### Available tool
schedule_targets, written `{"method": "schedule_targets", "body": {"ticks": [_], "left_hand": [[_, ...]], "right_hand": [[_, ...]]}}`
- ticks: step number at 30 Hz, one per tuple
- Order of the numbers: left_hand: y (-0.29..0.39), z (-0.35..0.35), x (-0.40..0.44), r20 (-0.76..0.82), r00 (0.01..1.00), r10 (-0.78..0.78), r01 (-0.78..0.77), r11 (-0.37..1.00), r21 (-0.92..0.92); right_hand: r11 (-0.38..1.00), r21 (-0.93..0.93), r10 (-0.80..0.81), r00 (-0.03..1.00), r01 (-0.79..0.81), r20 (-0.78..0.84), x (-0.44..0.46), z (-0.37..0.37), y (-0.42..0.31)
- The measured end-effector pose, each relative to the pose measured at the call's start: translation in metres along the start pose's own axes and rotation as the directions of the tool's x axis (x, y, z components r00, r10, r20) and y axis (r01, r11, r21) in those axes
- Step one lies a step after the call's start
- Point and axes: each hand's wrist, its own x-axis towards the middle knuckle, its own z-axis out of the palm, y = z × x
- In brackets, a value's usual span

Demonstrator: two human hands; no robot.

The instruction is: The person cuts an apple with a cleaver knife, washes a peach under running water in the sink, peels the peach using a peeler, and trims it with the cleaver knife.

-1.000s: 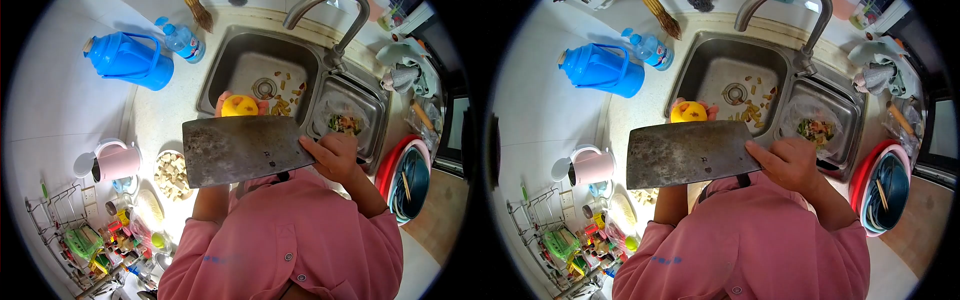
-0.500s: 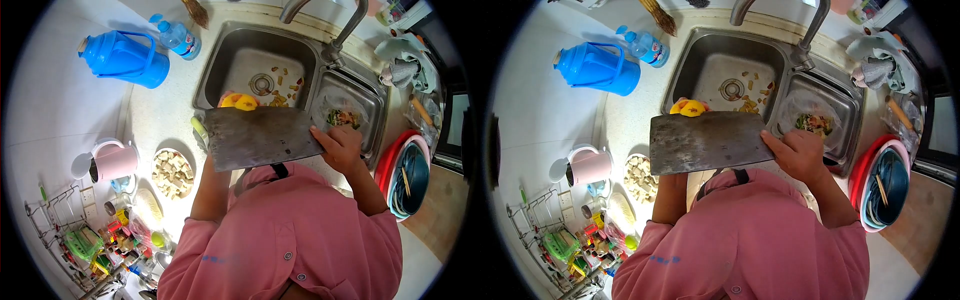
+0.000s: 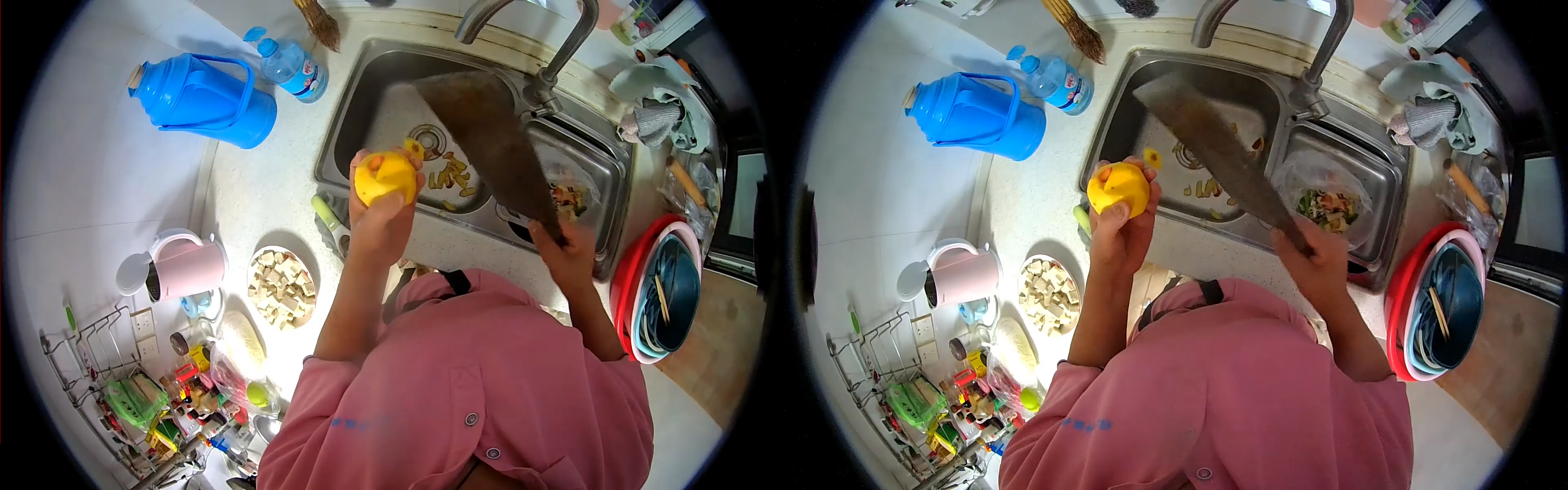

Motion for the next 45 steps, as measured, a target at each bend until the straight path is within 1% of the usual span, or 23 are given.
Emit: {"method": "schedule_targets", "body": {"ticks": [2,5,8,11,14,17,18,20,22,23,24,27,29,31,33,34,36,38,39,40,42,44,45], "left_hand": [[0.001,0.001,-0.001,0.038,0.999,0.011,-0.012,1.000,0.016],[0.000,-0.002,0.002,0.088,0.995,0.047,-0.060,0.987,0.146],[0.002,-0.005,0.003,0.122,0.991,0.058,-0.095,0.941,0.325],[0.002,-0.003,0.005,0.158,0.984,0.078,-0.152,0.829,0.539],[0.002,-0.005,0.006,0.188,0.971,0.148,-0.238,0.556,0.796],[0.007,0.008,0.000,0.028,0.991,0.134,-0.077,0.370,0.926],[0.009,0.014,-0.002,-0.026,0.991,0.132,-0.019,0.329,0.944],[0.012,0.022,-0.004,-0.133,0.981,0.138,0.097,0.245,0.965],[-0.005,-0.024,0.001,0.216,0.937,0.275,-0.316,0.399,0.861],[-0.012,-0.033,0.007,0.119,0.957,0.264,-0.222,0.406,0.886],[-0.017,-0.040,0.013,0.020,0.968,0.250,-0.126,0.415,0.901],[-0.015,-0.054,0.013,0.075,0.977,0.201,-0.148,0.376,0.915],[-0.013,-0.058,0.013,0.079,0.982,0.174,-0.131,0.309,0.942],[-0.002,-0.028,0.004,0.017,0.992,0.121,-0.066,0.407,0.911],[0.000,-0.018,0.002,-0.069,0.994,0.082,0.011,0.560,0.828],[0.000,-0.016,0.000,-0.111,0.992,0.056,0.051,0.630,0.775],[-0.006,-0.024,-0.002,-0.065,0.982,0.179,-0.026,0.466,0.884],[0.003,-0.015,-0.009,0.022,0.967,0.253,-0.070,0.183,0.981],[0.018,0.006,-0.012,0.080,0.960,0.267,-0.081,-0.009,0.997],[0.018,0.026,-0.011,-0.036,0.942,0.333,0.054,-0.046,0.997],[0.016,0.020,-0.013,-0.010,0.934,0.356,0.017,-0.017,1.000],[0.014,0.017,-0.011,0.040,0.923,0.382,-0.034,-0.021,0.999],[0.013,0.014,-0.011,0.034,0.921,0.388,-0.065,0.066,0.996]], "right_hand": [[0.917,0.276,0.265,0.957,-0.288,0.117,0.007,-0.010,-0.005],[0.999,-0.054,-0.011,0.995,0.006,-0.095,0.010,-0.001,0.002],[0.982,-0.107,-0.163,0.985,0.156,-0.058,0.010,-0.004,0.000],[0.992,0.128,0.003,0.999,-0.010,0.052,0.009,-0.005,-0.019],[0.847,0.432,0.234,0.947,-0.310,0.222,0.014,-0.005,-0.044],[0.986,0.166,-0.008,0.999,0.001,0.041,0.019,0.003,-0.040],[0.984,0.039,-0.176,0.984,0.176,0.001,0.021,0.004,-0.041],[0.843,-0.225,-0.504,0.864,0.489,-0.012,0.026,0.005,-0.043],[0.696,-0.344,-0.660,0.750,0.630,0.037,0.025,0.006,-0.042],[0.607,-0.398,-0.727,0.683,0.687,0.070,0.025,0.007,-0.040],[0.536,-0.430,-0.772,0.628,0.727,0.099,0.026,0.010,-0.038],[0.394,-0.502,-0.824,0.538,0.770,0.178,0.023,0.011,-0.032],[0.365,-0.523,-0.833,0.522,0.770,0.186,0.023,0.011,-0.034],[0.348,-0.539,-0.840,0.511,0.767,0.185,0.023,0.012,-0.035],[0.341,-0.548,-0.847,0.503,0.764,0.174,0.024,0.012,-0.037],[0.351,-0.545,-0.835,0.518,0.761,0.186,0.024,0.011,-0.037],[0.373,-0.538,-0.811,0.548,0.756,0.207,0.023,0.009,-0.033],[0.366,-0.655,-0.747,0.628,0.661,0.217,0.025,0.002,-0.002],[0.347,-0.709,-0.715,0.662,0.614,0.224,0.028,-0.004,0.015],[0.425,-0.730,-0.654,0.739,0.535,0.161,0.031,-0.011,0.030],[0.575,-0.742,-0.496,0.868,0.346,0.020,0.031,-0.017,0.046],[0.622,-0.704,-0.471,0.882,0.342,0.012,0.027,-0.021,0.043],[0.648,-0.686,-0.451,0.893,0.331,0.006,0.023,-0.025,0.039]]}}
